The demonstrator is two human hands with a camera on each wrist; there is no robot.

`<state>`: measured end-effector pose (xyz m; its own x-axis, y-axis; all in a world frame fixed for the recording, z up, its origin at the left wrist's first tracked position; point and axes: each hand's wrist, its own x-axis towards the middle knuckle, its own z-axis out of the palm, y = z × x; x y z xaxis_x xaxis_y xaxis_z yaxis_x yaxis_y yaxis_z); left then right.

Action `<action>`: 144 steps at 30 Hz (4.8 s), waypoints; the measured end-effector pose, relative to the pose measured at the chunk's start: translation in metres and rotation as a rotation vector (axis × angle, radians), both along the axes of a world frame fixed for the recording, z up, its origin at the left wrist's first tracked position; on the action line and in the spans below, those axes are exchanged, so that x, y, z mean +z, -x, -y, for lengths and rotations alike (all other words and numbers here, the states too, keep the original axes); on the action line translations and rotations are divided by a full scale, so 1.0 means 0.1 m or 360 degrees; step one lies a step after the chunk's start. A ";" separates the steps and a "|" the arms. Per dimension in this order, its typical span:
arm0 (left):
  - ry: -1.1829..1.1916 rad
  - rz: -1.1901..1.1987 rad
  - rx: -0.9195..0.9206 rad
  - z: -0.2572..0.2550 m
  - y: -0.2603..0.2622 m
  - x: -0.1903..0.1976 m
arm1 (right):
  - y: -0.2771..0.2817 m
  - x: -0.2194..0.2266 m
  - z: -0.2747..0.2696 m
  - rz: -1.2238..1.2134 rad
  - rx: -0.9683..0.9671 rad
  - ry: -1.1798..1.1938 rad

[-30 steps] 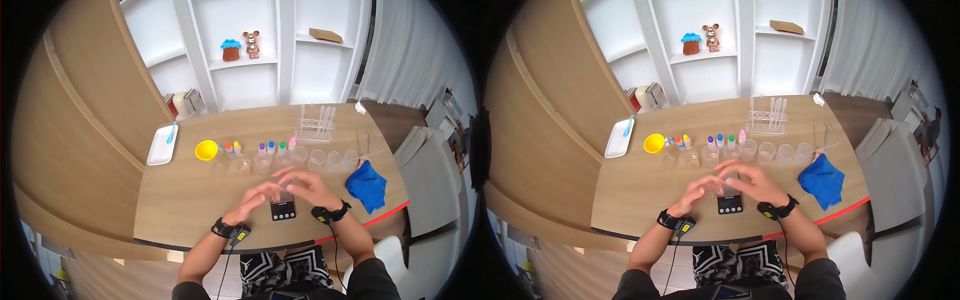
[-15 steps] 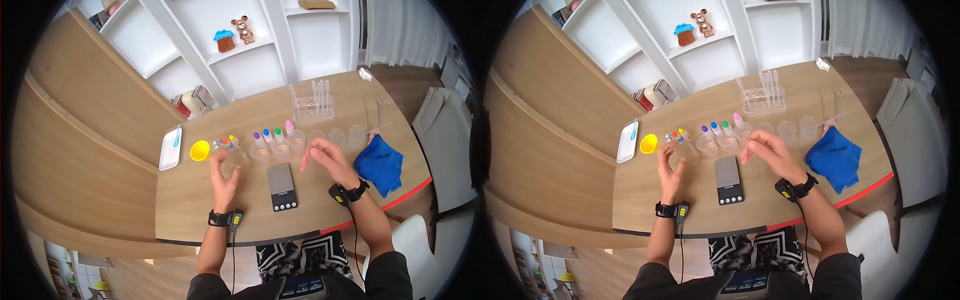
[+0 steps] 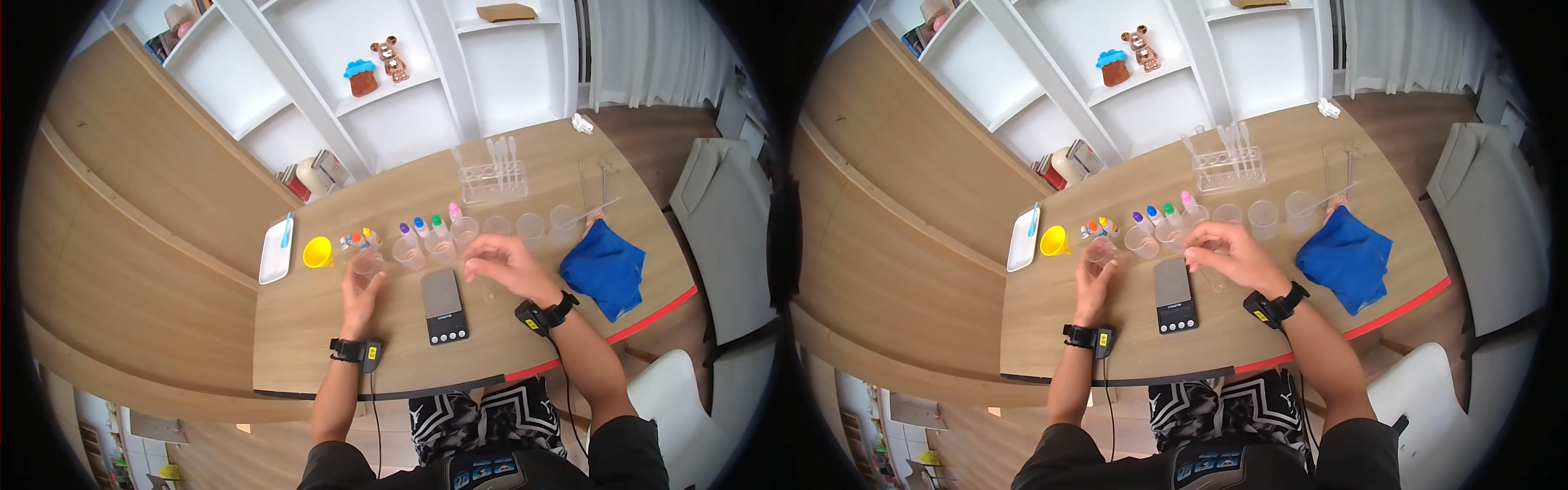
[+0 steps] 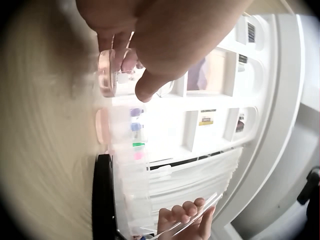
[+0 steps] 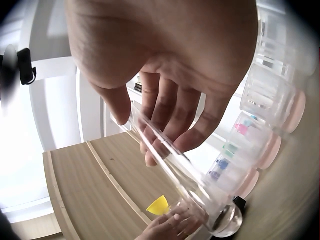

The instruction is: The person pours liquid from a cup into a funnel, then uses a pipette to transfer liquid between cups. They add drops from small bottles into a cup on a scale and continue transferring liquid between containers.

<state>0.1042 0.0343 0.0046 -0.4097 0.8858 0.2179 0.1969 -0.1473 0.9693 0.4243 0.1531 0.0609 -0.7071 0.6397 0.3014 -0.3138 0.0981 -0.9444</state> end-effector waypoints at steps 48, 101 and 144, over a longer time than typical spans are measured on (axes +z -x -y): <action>-0.0014 -0.1393 -0.0412 0.19 -0.99 1.45 | 0.03 -0.06 0.10 0.0385 0.0100 -0.0454; 0.0027 -0.1554 -0.0394 0.18 -1.02 1.55 | 0.03 -0.04 0.10 0.0442 0.0059 -0.0515; -0.0045 -0.1120 -0.0276 0.23 -0.75 1.13 | 0.03 0.00 0.11 0.0419 0.0068 -0.0473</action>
<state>0.1788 0.0115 0.1177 -0.0183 0.9155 0.4019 0.7441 -0.2560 0.6170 0.4213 0.1417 0.0607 -0.8089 0.5204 0.2737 -0.0745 0.3711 -0.9256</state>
